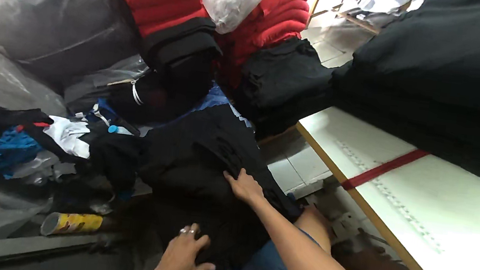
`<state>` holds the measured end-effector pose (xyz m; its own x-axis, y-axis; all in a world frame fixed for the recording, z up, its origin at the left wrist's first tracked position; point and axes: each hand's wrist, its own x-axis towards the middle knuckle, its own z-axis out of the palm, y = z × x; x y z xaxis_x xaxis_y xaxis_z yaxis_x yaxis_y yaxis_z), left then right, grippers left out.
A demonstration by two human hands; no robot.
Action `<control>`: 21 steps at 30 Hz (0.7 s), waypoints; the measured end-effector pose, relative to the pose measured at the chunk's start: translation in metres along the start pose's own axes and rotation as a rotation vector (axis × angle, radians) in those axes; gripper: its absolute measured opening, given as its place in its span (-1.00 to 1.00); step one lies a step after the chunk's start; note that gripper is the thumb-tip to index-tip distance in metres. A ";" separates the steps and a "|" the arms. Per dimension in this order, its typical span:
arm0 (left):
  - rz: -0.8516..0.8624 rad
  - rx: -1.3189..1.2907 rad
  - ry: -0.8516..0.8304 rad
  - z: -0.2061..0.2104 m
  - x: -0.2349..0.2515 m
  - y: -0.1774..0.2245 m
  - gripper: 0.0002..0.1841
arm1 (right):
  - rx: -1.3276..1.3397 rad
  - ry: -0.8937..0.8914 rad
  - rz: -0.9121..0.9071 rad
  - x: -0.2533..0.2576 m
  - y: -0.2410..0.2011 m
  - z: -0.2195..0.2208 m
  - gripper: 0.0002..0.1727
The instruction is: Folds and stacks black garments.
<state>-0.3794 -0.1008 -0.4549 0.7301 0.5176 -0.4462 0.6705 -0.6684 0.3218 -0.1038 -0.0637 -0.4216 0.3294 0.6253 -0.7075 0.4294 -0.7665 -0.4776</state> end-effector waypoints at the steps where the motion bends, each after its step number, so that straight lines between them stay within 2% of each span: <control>1: -0.055 0.014 -0.084 0.002 -0.013 -0.007 -0.25 | 0.007 0.003 -0.011 -0.001 0.003 0.000 0.05; 3: -0.066 0.047 -0.217 -0.011 -0.033 -0.011 -0.27 | 0.015 0.009 -0.037 -0.005 0.009 0.004 0.03; 4: -0.027 0.075 -0.221 -0.024 -0.037 -0.009 -0.37 | 0.020 0.008 -0.055 -0.006 0.010 0.004 0.02; 6: 0.055 0.137 -0.215 -0.066 -0.032 -0.001 -0.71 | 0.045 0.003 -0.099 -0.004 0.014 0.003 0.00; 7: 0.072 0.160 -0.237 -0.093 -0.025 0.005 -0.75 | 0.070 -0.005 -0.126 -0.001 0.019 0.003 0.00; 10: 0.163 0.192 -0.198 -0.179 0.013 0.012 -0.50 | 0.175 -0.032 -0.230 0.003 0.032 0.001 0.08; 13: 0.270 0.111 -0.062 -0.232 0.074 0.005 -0.56 | 0.206 -0.025 -0.276 0.000 0.035 0.004 0.22; 15: 0.288 0.090 -0.014 -0.235 0.124 -0.005 -0.64 | 0.141 -0.007 -0.257 -0.006 0.030 0.005 0.29; 18: 0.211 0.077 0.103 -0.206 0.191 -0.018 -0.77 | 0.019 0.060 -0.149 -0.011 0.018 0.007 0.40; 19: 0.165 0.081 0.189 -0.190 0.204 -0.021 -0.76 | -0.006 0.074 -0.108 -0.009 0.015 0.008 0.35; 21: 0.116 0.137 0.494 -0.153 0.206 -0.023 -0.80 | -0.035 0.066 -0.041 -0.002 0.008 0.005 0.18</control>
<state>-0.2244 0.1032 -0.4262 0.7958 0.6040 0.0439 0.5821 -0.7830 0.2193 -0.1053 -0.0721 -0.4268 0.3652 0.6654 -0.6510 0.4723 -0.7351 -0.4864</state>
